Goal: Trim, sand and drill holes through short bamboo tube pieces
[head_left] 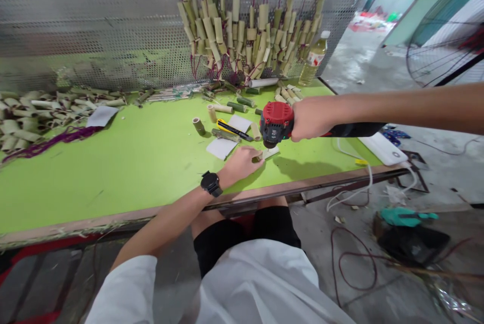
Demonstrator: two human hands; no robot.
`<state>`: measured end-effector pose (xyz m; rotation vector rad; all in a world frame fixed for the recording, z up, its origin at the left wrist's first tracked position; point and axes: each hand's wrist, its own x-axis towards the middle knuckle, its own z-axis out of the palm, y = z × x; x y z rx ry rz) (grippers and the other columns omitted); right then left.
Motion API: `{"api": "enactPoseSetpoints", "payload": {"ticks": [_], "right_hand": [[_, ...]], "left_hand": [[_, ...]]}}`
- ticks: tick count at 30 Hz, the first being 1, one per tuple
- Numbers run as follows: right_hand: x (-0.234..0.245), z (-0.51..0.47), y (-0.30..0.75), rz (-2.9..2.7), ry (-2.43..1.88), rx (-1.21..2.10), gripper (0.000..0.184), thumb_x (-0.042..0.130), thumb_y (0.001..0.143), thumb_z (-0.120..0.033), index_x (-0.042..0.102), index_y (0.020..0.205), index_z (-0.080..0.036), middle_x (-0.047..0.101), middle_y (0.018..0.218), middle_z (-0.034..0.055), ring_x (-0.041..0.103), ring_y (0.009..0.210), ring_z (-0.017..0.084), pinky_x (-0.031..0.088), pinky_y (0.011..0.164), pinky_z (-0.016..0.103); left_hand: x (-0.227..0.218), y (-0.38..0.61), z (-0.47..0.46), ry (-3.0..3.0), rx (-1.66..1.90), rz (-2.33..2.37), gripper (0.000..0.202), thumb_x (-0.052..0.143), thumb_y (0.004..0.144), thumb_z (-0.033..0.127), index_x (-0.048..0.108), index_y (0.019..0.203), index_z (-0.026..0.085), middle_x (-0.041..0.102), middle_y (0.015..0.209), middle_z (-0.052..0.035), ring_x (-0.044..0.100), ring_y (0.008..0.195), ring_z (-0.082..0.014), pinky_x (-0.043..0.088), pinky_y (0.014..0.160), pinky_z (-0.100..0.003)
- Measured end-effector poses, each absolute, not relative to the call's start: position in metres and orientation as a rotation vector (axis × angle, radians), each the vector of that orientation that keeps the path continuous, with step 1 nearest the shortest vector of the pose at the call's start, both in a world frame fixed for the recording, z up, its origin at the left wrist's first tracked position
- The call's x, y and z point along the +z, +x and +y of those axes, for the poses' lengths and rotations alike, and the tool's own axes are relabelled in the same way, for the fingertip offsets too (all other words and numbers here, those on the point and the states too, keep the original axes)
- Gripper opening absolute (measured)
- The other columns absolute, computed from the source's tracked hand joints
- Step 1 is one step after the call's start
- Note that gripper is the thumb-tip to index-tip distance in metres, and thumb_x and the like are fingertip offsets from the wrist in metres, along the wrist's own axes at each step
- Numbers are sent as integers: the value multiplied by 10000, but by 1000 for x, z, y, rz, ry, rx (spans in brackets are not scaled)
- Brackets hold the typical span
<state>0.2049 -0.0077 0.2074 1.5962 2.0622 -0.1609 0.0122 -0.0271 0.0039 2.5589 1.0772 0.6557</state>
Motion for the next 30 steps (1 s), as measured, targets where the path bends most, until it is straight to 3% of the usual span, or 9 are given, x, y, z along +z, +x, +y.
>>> {"api": "enactPoseSetpoints", "payload": {"ticks": [10,18,25,30], "right_hand": [[203,-4,210,2063,1612,-223,199,783,728,-370,799,868,-231,712,761,119,695,910,363,466,743,435],[200,-9,210,2090,1599,-177,196,778,731,-415,732,694,-228,670,650,90,684,742,304,440,663,397],[191,-4,216,2085,1575,-156,254,750,740,-429,813,884,-229,729,756,116,709,858,335,460,714,407],[191,-2,215,2068,1600,-118,299,777,752,-476,818,914,-229,742,786,122,708,830,328,463,688,395]], "left_hand": [[4,12,-27,2543,649,1071,254,604,1042,312,798,922,201,766,878,-111,688,795,-253,531,759,-358],[2,11,-26,2522,687,1054,219,633,1030,304,807,955,194,773,870,-87,711,815,-243,566,787,-348],[1,11,-26,2557,693,1077,197,655,1018,297,816,954,202,782,878,-85,732,821,-240,582,794,-351],[0,11,-27,2548,716,1094,182,673,995,284,819,992,176,782,873,-92,738,825,-245,587,798,-351]]}}
